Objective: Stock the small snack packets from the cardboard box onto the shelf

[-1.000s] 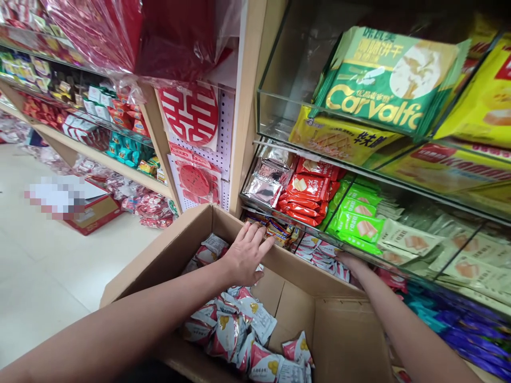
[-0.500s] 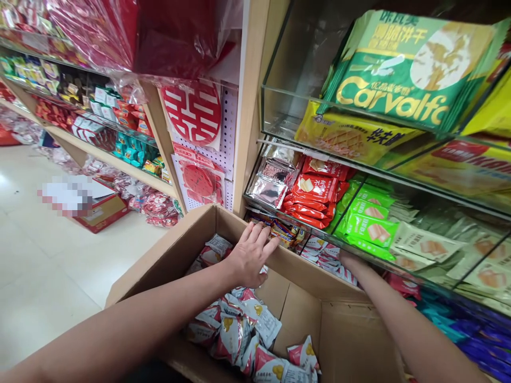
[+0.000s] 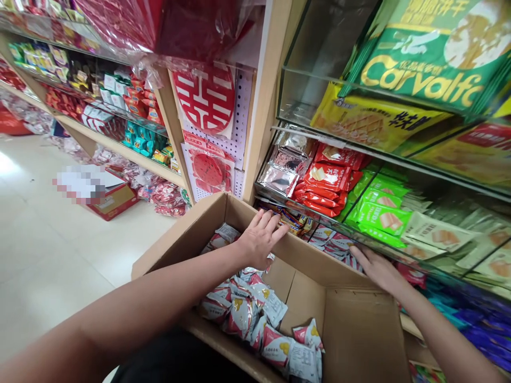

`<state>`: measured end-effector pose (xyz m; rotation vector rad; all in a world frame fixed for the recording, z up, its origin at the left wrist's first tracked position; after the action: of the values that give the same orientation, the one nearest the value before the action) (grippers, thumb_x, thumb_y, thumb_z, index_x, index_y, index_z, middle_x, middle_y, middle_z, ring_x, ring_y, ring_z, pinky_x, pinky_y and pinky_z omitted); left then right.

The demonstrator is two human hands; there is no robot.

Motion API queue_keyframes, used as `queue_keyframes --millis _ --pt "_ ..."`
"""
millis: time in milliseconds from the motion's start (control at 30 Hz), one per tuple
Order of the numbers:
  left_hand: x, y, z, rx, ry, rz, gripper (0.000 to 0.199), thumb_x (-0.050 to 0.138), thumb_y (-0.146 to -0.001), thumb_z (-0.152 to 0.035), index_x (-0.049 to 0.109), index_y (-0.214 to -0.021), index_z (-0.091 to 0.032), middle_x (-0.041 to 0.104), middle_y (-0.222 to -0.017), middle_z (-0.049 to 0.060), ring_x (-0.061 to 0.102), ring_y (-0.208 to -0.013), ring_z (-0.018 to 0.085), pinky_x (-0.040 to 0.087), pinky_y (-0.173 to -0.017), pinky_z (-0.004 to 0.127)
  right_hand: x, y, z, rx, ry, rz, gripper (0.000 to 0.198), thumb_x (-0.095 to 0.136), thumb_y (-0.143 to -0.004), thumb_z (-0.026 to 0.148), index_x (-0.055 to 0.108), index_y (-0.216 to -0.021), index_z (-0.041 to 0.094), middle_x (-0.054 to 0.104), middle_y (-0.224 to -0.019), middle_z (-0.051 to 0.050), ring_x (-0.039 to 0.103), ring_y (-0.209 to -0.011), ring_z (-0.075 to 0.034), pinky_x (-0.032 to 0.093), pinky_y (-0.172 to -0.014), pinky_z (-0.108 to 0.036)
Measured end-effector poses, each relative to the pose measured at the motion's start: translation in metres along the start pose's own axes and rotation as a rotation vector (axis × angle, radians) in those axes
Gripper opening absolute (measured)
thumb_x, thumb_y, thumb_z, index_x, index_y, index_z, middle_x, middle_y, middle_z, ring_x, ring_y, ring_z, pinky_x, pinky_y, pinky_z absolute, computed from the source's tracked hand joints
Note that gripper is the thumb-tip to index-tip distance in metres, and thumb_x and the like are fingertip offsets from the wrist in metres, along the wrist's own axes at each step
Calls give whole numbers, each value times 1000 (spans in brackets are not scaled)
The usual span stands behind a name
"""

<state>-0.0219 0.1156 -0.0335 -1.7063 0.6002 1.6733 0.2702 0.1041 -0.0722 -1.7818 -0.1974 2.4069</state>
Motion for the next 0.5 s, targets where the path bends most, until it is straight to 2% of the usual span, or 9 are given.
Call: queue_keyframes --millis 67,100,133,167,200,233,300,400,500 --pt "1 0 -1 -7 -7 8 94 66 -52 -48 29 -131 -15 30 -133 18 21 -123 37 1 -103 50 -15 37 36 -118 6 -77 52 32 -82 55 63 -92 13 57 -109 -16 50 -105 -27 37 -92 -41" --pt "1 -1 -2 -12 -11 9 95 66 -51 -48 29 -131 -14 30 -132 19 21 -123 38 1 -102 50 -18 58 58 -179 -2 -118 47 36 -83 52 63 -89 15 57 -107 -15 50 -103 -27 37 -92 -41" --pt "1 -1 -3 -18 -14 8 95 66 -51 -49 29 -131 -13 31 -132 19 21 -123 39 1 -102 51 -10 76 79 -228 -28 -82 39 38 -84 47 63 -86 17 60 -98 -11 53 -96 -24 38 -89 -39" --pt "0 -1 -3 -27 -17 6 96 66 -50 -50 29 -131 -13 31 -132 19 21 -122 39 2 -102 52 8 92 101 -275 -83 49 33 37 -86 40 63 -85 19 61 -92 -8 55 -91 -21 40 -87 -35" --pt "0 -1 -3 -35 -18 3 96 66 -50 -50 30 -131 -14 31 -132 19 21 -122 40 2 -102 53 33 105 117 -268 -131 214 30 36 -87 33 63 -90 20 61 -96 -7 54 -93 -20 40 -87 -33" --pt "-2 0 -3 -39 -19 0 96 66 -50 -49 30 -131 -14 31 -132 19 21 -122 40 2 -101 53 59 114 130 -231 -171 355 28 38 -85 26 60 -101 19 58 -104 -8 51 -99 -19 37 -91 -33" --pt "-4 2 -3 -36 -21 1 94 66 -51 -48 29 -132 -16 31 -132 18 22 -122 40 2 -102 53 112 122 142 -79 -283 578 41 52 -72 17 54 -113 14 52 -117 -11 44 -111 -22 32 -96 -31" --pt "-7 5 -2 -13 -7 7 92 65 -53 -47 27 -133 -19 32 -131 16 25 -121 37 5 -102 51 163 113 144 41 -309 617 51 66 -56 16 57 -106 10 56 -109 -14 50 -104 -26 39 -88 -32" --pt "-8 8 -1 5 13 -8 92 66 -54 -45 27 -133 -19 33 -130 16 27 -120 36 6 -102 51 182 107 138 122 -325 577 41 70 -51 18 61 -90 13 63 -91 -10 58 -84 -26 44 -72 -32"
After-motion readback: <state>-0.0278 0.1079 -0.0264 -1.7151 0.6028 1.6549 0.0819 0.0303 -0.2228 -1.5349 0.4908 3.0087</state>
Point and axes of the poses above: each hand's wrist, its own y-axis away from the middle knuckle, its own x-axis out of the palm, z = x × y, the point moved 7 cm from there along -y, towards the middle knuckle
